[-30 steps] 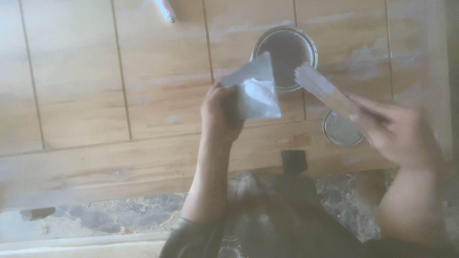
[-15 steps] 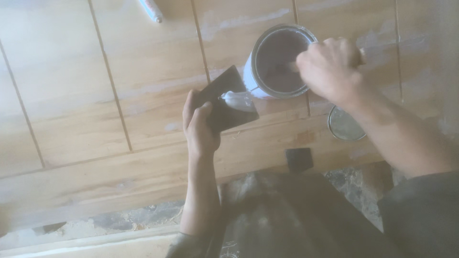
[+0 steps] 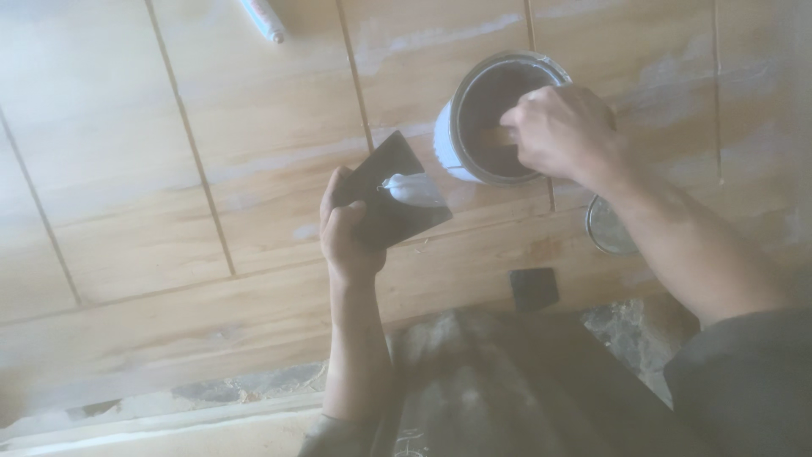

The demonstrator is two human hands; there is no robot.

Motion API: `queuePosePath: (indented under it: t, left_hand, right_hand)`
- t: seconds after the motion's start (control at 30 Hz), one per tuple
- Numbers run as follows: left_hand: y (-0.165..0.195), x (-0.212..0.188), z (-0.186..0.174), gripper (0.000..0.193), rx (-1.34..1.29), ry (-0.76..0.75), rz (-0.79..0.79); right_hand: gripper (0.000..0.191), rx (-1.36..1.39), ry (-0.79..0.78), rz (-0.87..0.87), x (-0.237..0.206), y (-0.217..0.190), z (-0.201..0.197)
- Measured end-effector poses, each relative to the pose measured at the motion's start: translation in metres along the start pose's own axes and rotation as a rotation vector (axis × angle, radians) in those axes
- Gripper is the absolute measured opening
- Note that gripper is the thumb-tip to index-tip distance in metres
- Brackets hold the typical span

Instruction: The person sits on the floor and mixes a white paste filler on a small board, scooping filler from a can with a stick, squeezing liquid hardener from a tube onto it, and stirring the mixture with the stick, then spreads and folds the paste between two boards.

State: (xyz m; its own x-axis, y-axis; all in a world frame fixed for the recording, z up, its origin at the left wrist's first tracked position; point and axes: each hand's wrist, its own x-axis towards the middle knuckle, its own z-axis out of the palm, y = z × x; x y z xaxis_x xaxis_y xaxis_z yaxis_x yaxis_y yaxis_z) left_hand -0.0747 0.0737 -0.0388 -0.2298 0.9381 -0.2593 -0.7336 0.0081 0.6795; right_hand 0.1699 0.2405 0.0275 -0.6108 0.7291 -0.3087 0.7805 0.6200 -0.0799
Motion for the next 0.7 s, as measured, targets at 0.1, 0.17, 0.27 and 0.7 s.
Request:
queuePosePath:
  t: [0.1,0.17,0.27,0.7]
  left_hand:
    - [0.003,-0.002,0.0,0.029,0.011,0.045,0.014]
    - [0.006,-0.004,-0.001,0.028,0.006,0.035,0.028]
    - [0.008,-0.007,-0.001,0.027,0.018,0.014,0.045]
    - [-0.023,0.037,0.033,0.032,-0.234,0.005,-0.073]
  right_hand:
    - [0.03,0.078,-0.109,0.126,-0.007,0.008,0.0]
    - [0.025,0.077,-0.035,0.119,-0.016,0.015,-0.003]
    - [0.02,0.081,0.089,0.091,-0.035,0.027,-0.007]
    - [0.02,0.5,0.249,0.354,-0.107,0.057,-0.009]
